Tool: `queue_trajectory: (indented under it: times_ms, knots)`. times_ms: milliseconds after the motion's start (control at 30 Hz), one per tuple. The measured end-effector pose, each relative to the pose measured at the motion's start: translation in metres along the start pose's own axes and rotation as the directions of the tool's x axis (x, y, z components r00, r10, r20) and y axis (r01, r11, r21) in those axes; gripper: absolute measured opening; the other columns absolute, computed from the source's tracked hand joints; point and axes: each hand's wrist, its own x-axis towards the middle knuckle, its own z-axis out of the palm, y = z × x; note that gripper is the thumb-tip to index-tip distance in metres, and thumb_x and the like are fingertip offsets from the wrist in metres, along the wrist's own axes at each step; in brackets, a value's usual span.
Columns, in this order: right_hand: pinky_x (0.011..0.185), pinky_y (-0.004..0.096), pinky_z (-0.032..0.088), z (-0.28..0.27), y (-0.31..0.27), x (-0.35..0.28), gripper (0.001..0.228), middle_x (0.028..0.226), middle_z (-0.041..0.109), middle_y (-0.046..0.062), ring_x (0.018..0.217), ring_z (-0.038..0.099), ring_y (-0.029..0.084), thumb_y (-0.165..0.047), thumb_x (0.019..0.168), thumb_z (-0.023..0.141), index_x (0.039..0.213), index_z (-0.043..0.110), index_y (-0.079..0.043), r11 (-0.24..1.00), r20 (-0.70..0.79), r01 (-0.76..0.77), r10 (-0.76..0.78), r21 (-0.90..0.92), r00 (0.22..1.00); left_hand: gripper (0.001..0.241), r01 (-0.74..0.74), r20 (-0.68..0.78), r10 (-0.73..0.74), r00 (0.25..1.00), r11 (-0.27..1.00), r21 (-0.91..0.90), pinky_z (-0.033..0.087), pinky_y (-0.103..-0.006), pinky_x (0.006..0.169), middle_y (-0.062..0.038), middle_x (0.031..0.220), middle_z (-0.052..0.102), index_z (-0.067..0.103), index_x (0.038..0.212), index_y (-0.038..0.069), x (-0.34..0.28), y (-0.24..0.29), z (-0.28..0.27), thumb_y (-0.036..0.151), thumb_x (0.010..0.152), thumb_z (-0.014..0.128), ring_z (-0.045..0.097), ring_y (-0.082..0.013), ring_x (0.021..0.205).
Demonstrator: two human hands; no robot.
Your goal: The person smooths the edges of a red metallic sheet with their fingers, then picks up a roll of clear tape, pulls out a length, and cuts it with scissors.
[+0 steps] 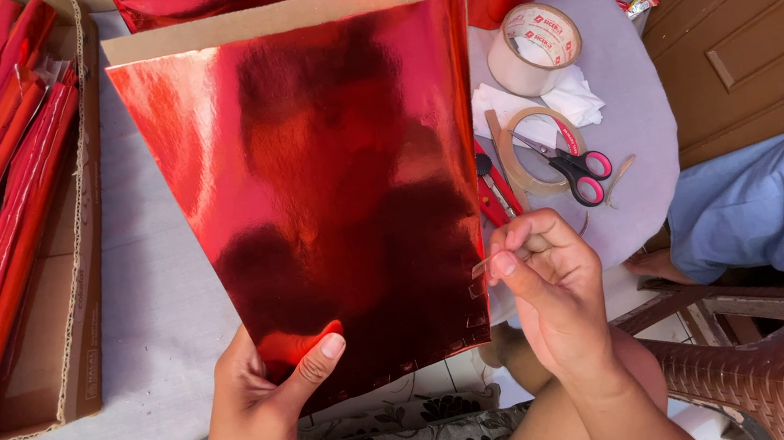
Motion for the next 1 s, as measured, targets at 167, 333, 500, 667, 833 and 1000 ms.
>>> queue_trajectory:
  times_ms: [167,333,500,667,833,1000]
  knots:
    - [0.069,0.025,0.048,0.005,0.0,0.001,0.016,0.085,0.057,0.008,0.075,0.054,0.014,-0.004,0.09,0.071,0.098,0.057,-0.006,1.0,-0.01,0.016,-0.016,-0.004,1.0,0.011,0.005,-0.006,-0.005,1.0,1.0,-0.009,0.054,-0.0276,0.073,-0.007,0.086,0.082,0.074,0.087,0.001,-0.001,-0.002,-0.001,0.007,0.082,0.082,0.071,-0.014,0.082]
    - [0.078,0.022,0.041,0.007,0.005,0.0,0.016,0.09,0.055,0.001,0.082,0.05,0.01,-0.002,0.091,0.071,0.098,0.058,-0.007,1.0,-0.053,0.014,-0.016,-0.022,0.998,0.011,-0.048,0.019,0.048,0.999,0.999,0.011,0.051,-0.0268,0.069,-0.005,0.085,0.08,0.074,0.081,0.004,-0.001,-0.008,-0.004,0.009,0.083,0.083,0.068,-0.0123,0.078]
    - [0.087,0.029,0.057,0.009,0.009,-0.001,0.031,0.091,0.056,0.004,0.086,0.055,0.011,0.004,0.082,0.077,0.1,0.056,-0.008,0.999,-0.042,0.026,-0.028,-0.041,0.999,0.01,-0.063,0.015,0.063,0.998,0.998,0.008,0.051,-0.0266,0.068,-0.004,0.083,0.079,0.075,0.08,0.004,-0.003,-0.009,-0.003,0.008,0.083,0.083,0.067,-0.0118,0.077]
    - [0.08,0.022,0.047,0.013,0.016,0.004,0.031,0.091,0.056,0.003,0.087,0.054,0.011,0.003,0.082,0.078,0.098,0.054,-0.01,0.997,-0.078,0.072,-0.075,-0.041,0.994,0.006,-0.155,0.025,0.156,0.987,0.987,-0.044,0.052,-0.0255,0.067,-0.001,0.079,0.075,0.076,0.085,0.004,-0.006,-0.021,0.005,0.007,0.084,0.082,0.063,-0.0095,0.073]
    - [0.083,0.025,0.048,0.012,0.014,0.004,0.031,0.091,0.056,0.004,0.089,0.054,0.013,0.003,0.082,0.078,0.099,0.055,-0.009,0.998,-0.083,0.062,-0.062,-0.003,0.995,0.009,-0.093,0.059,0.099,0.993,0.991,-0.098,0.056,-0.0282,0.073,-0.002,0.083,0.077,0.078,0.091,0.001,-0.009,-0.004,0.007,0.006,0.084,0.081,0.066,-0.0116,0.079]
    - [0.073,0.024,0.046,0.014,0.01,-0.001,0.031,0.088,0.055,0.005,0.085,0.054,0.012,0.006,0.082,0.076,0.097,0.053,-0.009,0.997,-0.059,0.074,-0.076,-0.025,0.995,0.034,-0.008,0.071,0.016,0.997,0.994,-0.111,0.037,-0.0261,0.06,0.003,0.067,0.048,0.054,0.072,0.012,-0.014,0.004,0.001,0.011,0.086,0.085,0.047,-0.0106,0.062]
